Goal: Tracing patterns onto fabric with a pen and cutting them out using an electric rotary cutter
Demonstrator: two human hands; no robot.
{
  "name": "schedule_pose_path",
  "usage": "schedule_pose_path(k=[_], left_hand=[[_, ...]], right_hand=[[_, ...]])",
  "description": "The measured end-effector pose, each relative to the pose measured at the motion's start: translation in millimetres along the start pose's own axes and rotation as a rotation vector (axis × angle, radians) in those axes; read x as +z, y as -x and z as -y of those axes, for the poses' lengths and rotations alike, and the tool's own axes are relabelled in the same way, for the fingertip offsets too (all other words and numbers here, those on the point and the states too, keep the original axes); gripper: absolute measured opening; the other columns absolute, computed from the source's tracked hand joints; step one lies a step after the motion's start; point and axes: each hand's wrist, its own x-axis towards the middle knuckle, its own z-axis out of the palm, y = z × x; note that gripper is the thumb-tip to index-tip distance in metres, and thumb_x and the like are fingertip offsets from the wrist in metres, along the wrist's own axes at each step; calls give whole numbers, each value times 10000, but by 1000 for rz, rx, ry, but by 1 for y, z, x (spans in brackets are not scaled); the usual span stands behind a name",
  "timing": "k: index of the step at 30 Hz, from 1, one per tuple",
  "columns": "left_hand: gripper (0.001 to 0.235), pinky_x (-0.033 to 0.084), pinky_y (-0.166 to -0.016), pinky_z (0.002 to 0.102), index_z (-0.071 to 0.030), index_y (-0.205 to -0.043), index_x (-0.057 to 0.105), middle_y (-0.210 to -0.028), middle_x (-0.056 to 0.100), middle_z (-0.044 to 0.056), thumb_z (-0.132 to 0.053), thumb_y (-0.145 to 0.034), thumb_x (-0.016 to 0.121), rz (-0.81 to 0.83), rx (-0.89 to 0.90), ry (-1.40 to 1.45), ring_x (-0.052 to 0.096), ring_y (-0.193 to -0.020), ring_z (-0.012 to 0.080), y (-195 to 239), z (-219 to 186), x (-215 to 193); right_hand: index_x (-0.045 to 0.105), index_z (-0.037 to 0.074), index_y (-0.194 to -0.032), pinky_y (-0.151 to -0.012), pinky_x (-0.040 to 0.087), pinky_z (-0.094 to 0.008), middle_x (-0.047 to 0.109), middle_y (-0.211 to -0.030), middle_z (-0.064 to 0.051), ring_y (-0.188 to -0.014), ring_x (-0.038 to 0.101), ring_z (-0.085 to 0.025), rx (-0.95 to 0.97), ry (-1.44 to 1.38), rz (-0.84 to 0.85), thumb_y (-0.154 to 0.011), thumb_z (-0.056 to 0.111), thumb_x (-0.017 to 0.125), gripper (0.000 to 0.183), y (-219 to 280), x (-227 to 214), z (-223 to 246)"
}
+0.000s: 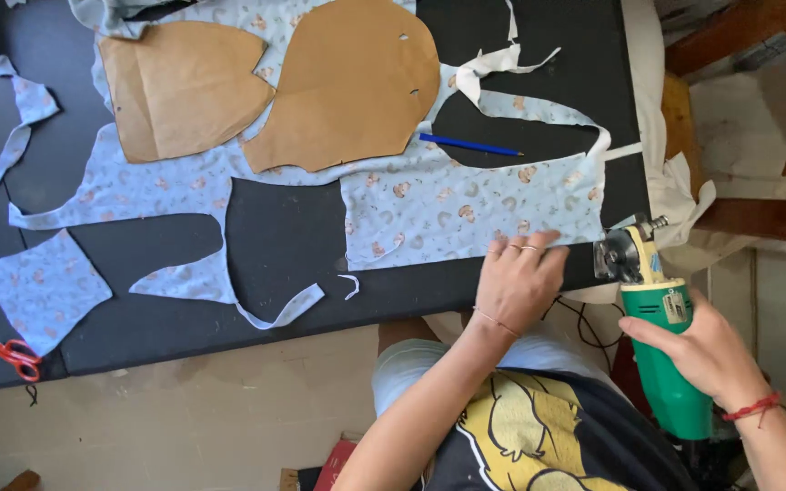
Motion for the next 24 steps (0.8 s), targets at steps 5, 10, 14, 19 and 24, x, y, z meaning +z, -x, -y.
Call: schedule_pose_path(k=[5,10,14,19,24], left_hand=[[166,316,-988,428,-196,-965,593,-1081,532,-29,-176,-803,622,-120,123,-65,558,-959,121,-1,-3,24],[198,312,-989,462,-223,-966,587,-1058,523,-20,-181,-781,644,-94,133,-87,553,-963,139,1,-4,26],[218,322,-988,476,-247,-979,568,-1051,507,-25,-194,-781,641,-75,125,-127,549,-947,145,1,-4,24],[250,299,-1023,491,-270,-994,574,-1042,528,-35,-180,-763,613,-50,102,-129,566,-914,147,4,-3,25],[286,287,-1032,497,-270,-977,556,-1046,498,-35,-139,-730,618,-53,111,-122,544,-921,144,5,-3,25]], right_hand=[[479,165,-1161,-826,364,-388,569,-1106,-100,-1030,504,-321,-58,12,-50,-584,353,644,629,-7,3,-3],[469,172,-1179,-833,369,-390,574,-1101,-78,-1016,512,-305,-27,12,-6,-607,352,628,621,-6,-4,2],[527,152,-1128,-834,381,-403,577,-1091,-89,-1019,509,-309,-6,49,12,-615,371,625,567,-9,-5,2],[527,132,-1126,-826,365,-378,580,-1085,-95,-999,515,-286,-79,54,17,-626,318,639,545,-11,-5,-6],[591,91,-1022,-784,377,-366,616,-992,-111,-918,541,-284,-116,52,-4,-640,293,658,437,-19,-4,-11]])
